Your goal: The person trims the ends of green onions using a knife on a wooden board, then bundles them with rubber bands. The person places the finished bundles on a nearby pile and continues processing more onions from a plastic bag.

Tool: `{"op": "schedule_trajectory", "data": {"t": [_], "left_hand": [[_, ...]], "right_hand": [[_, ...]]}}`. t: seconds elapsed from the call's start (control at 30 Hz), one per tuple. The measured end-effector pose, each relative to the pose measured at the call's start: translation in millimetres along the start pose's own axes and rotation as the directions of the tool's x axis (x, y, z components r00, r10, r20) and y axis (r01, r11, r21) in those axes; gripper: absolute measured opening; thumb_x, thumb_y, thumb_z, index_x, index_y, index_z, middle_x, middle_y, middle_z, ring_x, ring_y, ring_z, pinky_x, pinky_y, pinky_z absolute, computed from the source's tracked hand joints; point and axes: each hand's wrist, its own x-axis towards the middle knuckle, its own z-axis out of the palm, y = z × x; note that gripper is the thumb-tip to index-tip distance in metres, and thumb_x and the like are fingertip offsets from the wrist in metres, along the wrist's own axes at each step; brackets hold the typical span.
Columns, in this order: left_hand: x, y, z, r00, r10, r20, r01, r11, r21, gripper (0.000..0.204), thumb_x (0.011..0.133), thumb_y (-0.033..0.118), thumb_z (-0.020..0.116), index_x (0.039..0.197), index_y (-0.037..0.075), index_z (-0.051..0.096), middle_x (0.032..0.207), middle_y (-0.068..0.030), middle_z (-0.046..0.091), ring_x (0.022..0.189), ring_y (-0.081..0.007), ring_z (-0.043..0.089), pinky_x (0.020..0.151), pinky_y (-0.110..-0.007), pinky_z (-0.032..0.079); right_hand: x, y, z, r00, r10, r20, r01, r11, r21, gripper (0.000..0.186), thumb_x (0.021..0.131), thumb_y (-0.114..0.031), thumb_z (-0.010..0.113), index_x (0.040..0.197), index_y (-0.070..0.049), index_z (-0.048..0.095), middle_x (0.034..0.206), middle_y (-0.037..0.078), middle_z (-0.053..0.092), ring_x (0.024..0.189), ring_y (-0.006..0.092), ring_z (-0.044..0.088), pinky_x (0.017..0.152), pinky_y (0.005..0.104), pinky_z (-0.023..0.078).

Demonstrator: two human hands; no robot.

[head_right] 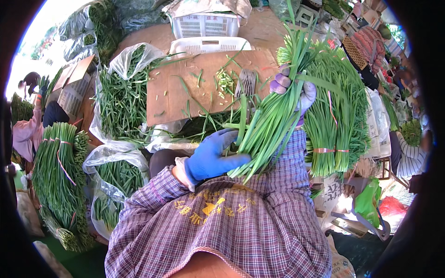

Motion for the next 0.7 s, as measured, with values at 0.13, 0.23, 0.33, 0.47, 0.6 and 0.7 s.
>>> {"op": "schedule_trajectory", "data": {"t": [0.13,0.23,0.33,0.47,0.6,0.7], "left_hand": [[-7,-7,1,0.979,-0.203,-0.01,0.181,0.895,-0.408,0.032,0.088,0.02,0.064,0.11,-0.002,0.063,0.098,-0.011,0.067,0.092,-0.0202,0.064,0.083,-0.032,0.049],[-10,-5,-8,0.907,-0.421,-0.023,0.282,0.648,-0.708,0.029,0.089,0.016,0.064,0.111,-0.003,0.063,0.101,-0.0065,0.067,0.091,-0.0126,0.061,0.085,-0.026,0.048],[-16,-8,-20,0.885,-0.461,0.071,0.288,0.421,-0.86,0.032,0.089,0.018,0.062,0.111,-0.005,0.062,0.103,-0.01,0.067,0.094,-0.0173,0.064,0.087,-0.029,0.05],[-29,-23,-31,0.9,-0.421,0.109,0.273,0.351,-0.896,0.036,0.089,0.026,0.062,0.107,-0.006,0.062,0.105,-0.0168,0.066,0.095,-0.0264,0.065,0.088,-0.038,0.051],[-38,-33,-36,0.911,-0.406,0.079,0.264,0.423,-0.867,0.038,0.086,0.03,0.064,0.101,-0.004,0.063,0.1,-0.0195,0.066,0.09,-0.0298,0.066,0.082,-0.038,0.053],[-46,-38,-50,0.909,-0.408,0.084,0.281,0.45,-0.848,0.033,0.085,0.028,0.065,0.096,-0.004,0.064,0.095,-0.0184,0.067,0.088,-0.0286,0.067,0.08,-0.035,0.053]], "right_hand": [[-2,-1,6,0.999,0.004,-0.053,-0.007,0.999,-0.053,0.05,0.086,-0.021,0.062,0.123,0.006,0.043,0.089,0.004,0.044,0.084,0.017,0.042,0.079,0.0318,0.042],[-9,-10,0,0.998,-0.047,-0.037,0.045,0.998,-0.039,0.047,0.085,-0.02,0.061,0.12,0.006,0.044,0.093,0.007,0.048,0.084,0.0181,0.044,0.079,0.0314,0.042],[-5,-9,11,0.992,-0.115,0.046,0.115,0.993,0.012,0.046,0.083,-0.019,0.062,0.117,0.009,0.046,0.09,0.007,0.049,0.082,0.0185,0.046,0.08,0.0306,0.043],[-22,-27,6,0.986,-0.156,-0.055,0.155,0.988,-0.013,0.043,0.084,-0.016,0.061,0.116,0.008,0.046,0.088,0.007,0.05,0.084,0.0173,0.046,0.081,0.0312,0.043],[-26,-30,7,0.986,-0.164,-0.026,0.164,0.987,-0.004,0.041,0.086,-0.019,0.058,0.117,0.006,0.046,0.091,0.005,0.051,0.086,0.0164,0.046,0.084,0.0318,0.043],[-35,-41,4,0.986,-0.166,-0.013,0.166,0.986,-0.003,0.042,0.088,-0.021,0.055,0.121,0.004,0.045,0.095,0.003,0.052,0.09,0.0159,0.047,0.087,0.0328,0.043]]}}
